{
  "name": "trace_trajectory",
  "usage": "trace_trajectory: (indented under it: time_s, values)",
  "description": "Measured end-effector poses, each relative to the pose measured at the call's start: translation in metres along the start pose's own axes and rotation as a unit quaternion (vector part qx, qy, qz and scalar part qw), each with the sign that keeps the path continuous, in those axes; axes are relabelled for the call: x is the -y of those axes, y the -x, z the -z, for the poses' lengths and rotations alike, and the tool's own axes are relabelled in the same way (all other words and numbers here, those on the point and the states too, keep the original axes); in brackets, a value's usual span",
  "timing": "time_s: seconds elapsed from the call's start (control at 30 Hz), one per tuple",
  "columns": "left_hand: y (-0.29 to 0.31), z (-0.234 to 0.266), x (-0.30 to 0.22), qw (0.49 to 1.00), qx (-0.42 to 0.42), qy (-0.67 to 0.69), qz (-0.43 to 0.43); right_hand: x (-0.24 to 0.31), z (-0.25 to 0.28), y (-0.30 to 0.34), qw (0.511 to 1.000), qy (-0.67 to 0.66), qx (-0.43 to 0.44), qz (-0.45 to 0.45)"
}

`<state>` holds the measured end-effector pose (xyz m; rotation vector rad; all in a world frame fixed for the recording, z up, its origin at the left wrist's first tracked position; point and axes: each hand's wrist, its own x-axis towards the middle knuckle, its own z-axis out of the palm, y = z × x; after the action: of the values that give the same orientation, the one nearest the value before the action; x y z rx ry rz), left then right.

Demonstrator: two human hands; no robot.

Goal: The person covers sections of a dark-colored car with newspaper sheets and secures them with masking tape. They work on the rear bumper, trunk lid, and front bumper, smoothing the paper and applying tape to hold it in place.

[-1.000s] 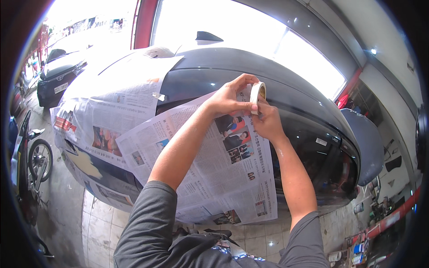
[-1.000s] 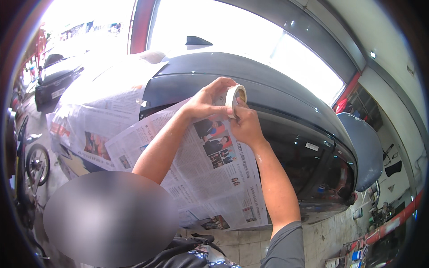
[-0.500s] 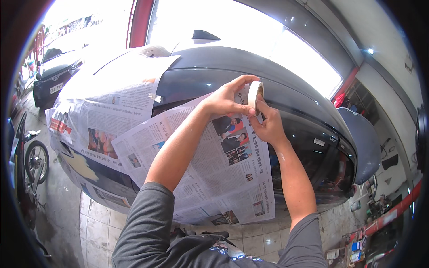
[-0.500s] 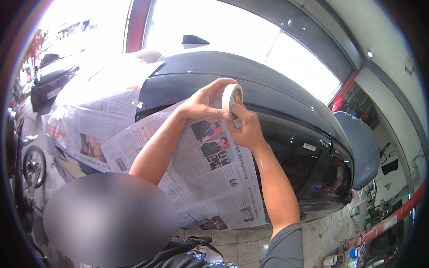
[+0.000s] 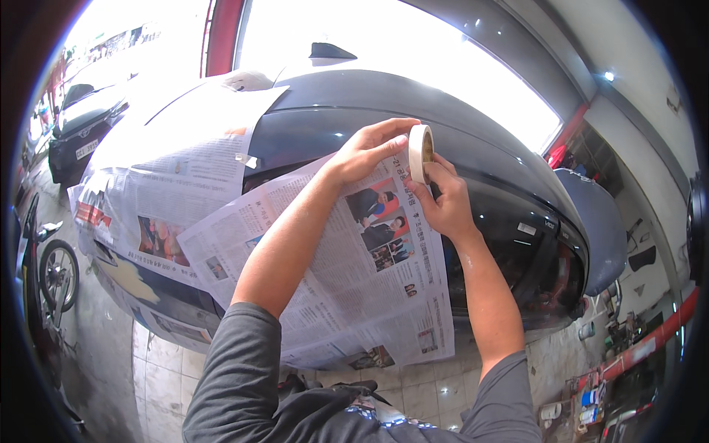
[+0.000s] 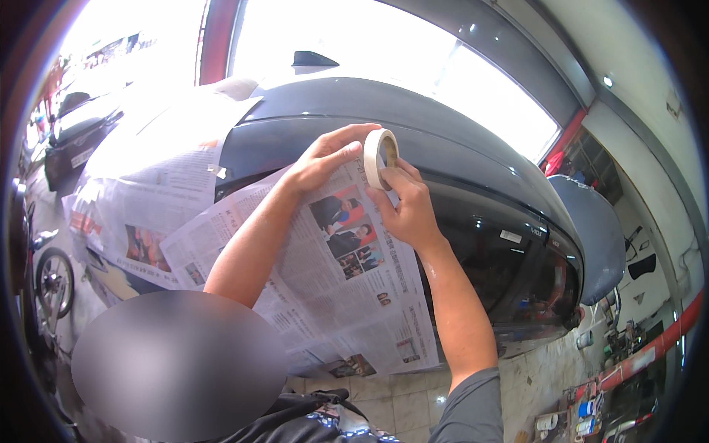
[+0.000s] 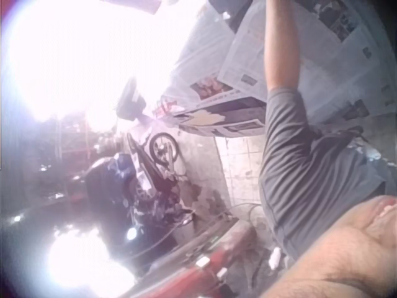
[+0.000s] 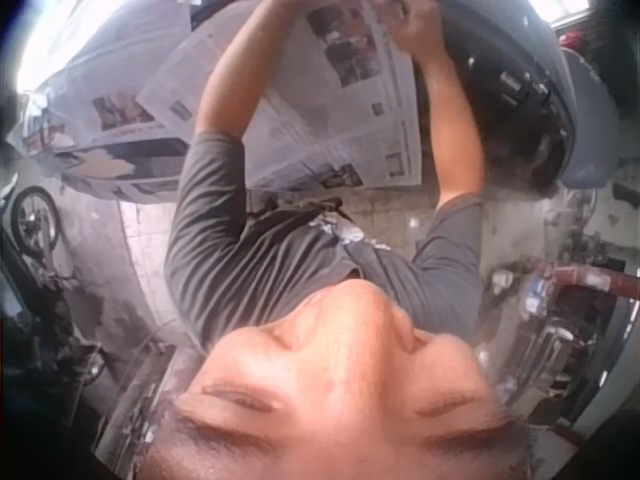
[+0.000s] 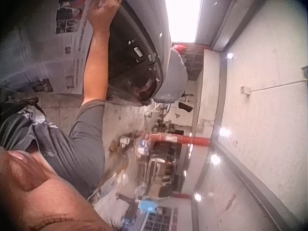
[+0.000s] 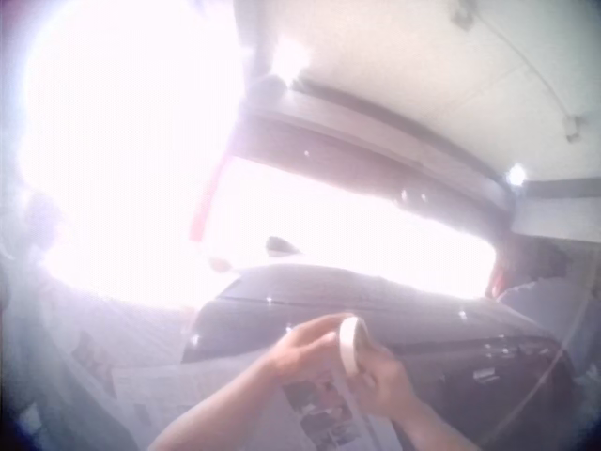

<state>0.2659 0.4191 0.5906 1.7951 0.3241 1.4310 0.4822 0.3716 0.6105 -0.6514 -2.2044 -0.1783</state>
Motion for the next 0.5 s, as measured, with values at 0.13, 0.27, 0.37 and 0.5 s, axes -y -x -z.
trace_trajectory:
  time_s: [0.13, 0.27, 0.37, 0.5]
  values:
    - [0.001, -0.004, -0.001, 0.999, -0.021, -0.025, 0.001, 0.003, 0.003, 0.0, 0.998, -0.042, 0.023, -0.034]
    - [0.001, -0.005, 0.0, 0.996, -0.02, -0.068, -0.05, 0.011, 0.006, 0.0, 0.989, -0.103, 0.036, -0.097]
    - [0.002, -0.004, 0.0, 0.997, -0.004, -0.064, -0.044, 0.018, 0.007, 0.0, 0.983, -0.134, 0.028, -0.123]
    - [0.002, -0.003, 0.0, 0.986, 0.014, -0.153, -0.063, 0.024, 0.006, -0.006, 0.981, -0.13, 0.011, -0.144]
